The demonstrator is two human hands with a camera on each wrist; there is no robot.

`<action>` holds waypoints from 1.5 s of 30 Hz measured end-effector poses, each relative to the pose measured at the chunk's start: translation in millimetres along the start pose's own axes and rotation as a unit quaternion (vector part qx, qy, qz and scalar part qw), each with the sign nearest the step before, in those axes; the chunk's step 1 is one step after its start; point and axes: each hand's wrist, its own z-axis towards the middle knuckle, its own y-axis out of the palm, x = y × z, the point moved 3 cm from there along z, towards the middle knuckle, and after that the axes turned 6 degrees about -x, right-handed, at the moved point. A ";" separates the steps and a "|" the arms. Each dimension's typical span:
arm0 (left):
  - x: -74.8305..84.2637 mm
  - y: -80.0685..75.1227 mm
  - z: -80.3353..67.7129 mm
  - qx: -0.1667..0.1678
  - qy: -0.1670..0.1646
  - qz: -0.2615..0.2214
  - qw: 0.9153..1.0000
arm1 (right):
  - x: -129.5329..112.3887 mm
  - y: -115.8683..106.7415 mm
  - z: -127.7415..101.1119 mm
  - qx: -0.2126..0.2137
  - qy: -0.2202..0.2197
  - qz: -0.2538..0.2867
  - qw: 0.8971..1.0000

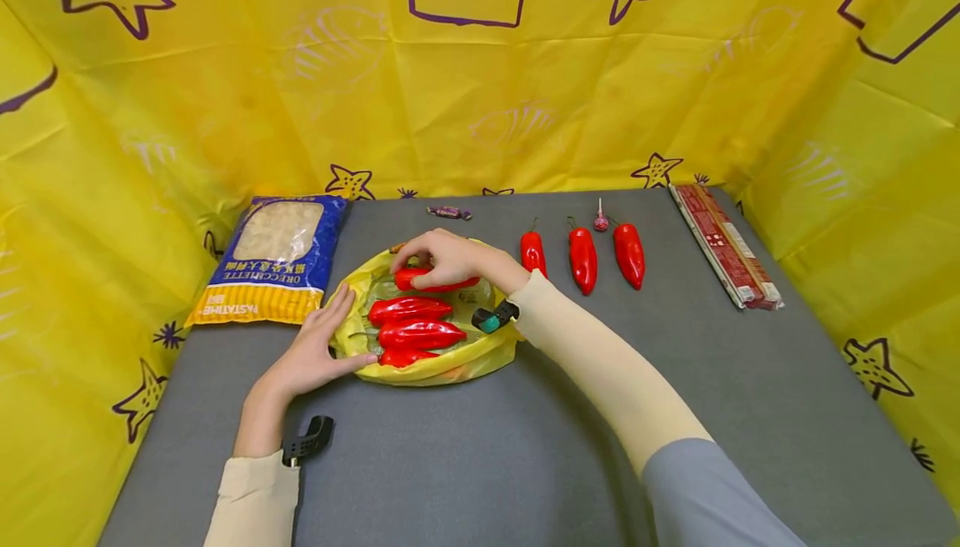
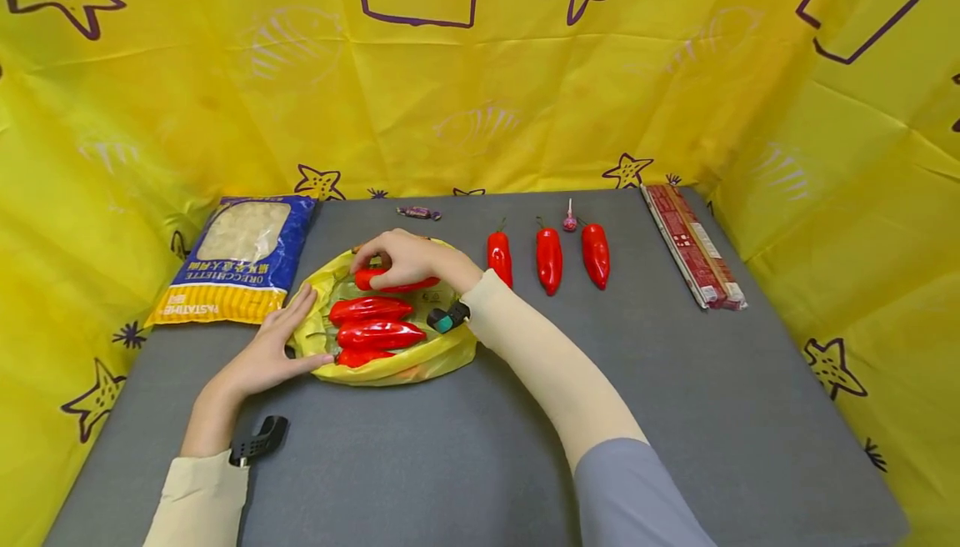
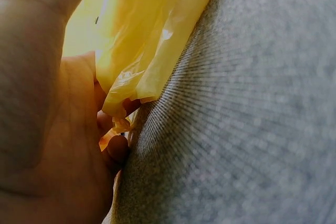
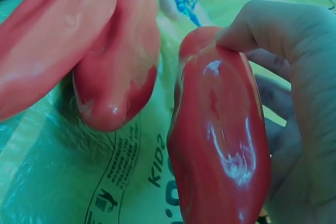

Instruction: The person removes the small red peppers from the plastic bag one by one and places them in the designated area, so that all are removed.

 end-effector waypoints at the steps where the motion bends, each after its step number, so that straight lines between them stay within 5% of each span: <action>1: -0.2 -0.1 -0.1 0.000 0.000 0.001 1.000 | -1.7 -1.0 -2.8 0.004 -0.002 0.002 1.000; 18: 0.5 3.4 -1.3 0.004 0.008 -0.007 1.000 | -12.1 -5.3 -43.8 0.136 0.073 0.017 0.988; 33: 4.9 1.3 -3.0 0.009 0.014 -0.003 1.000 | -12.7 -7.9 -98.2 0.243 0.116 0.072 0.960; 45: 4.3 1.0 -3.1 0.003 0.006 -0.003 1.000 | 0.8 -11.8 -144.6 0.336 0.148 0.106 0.924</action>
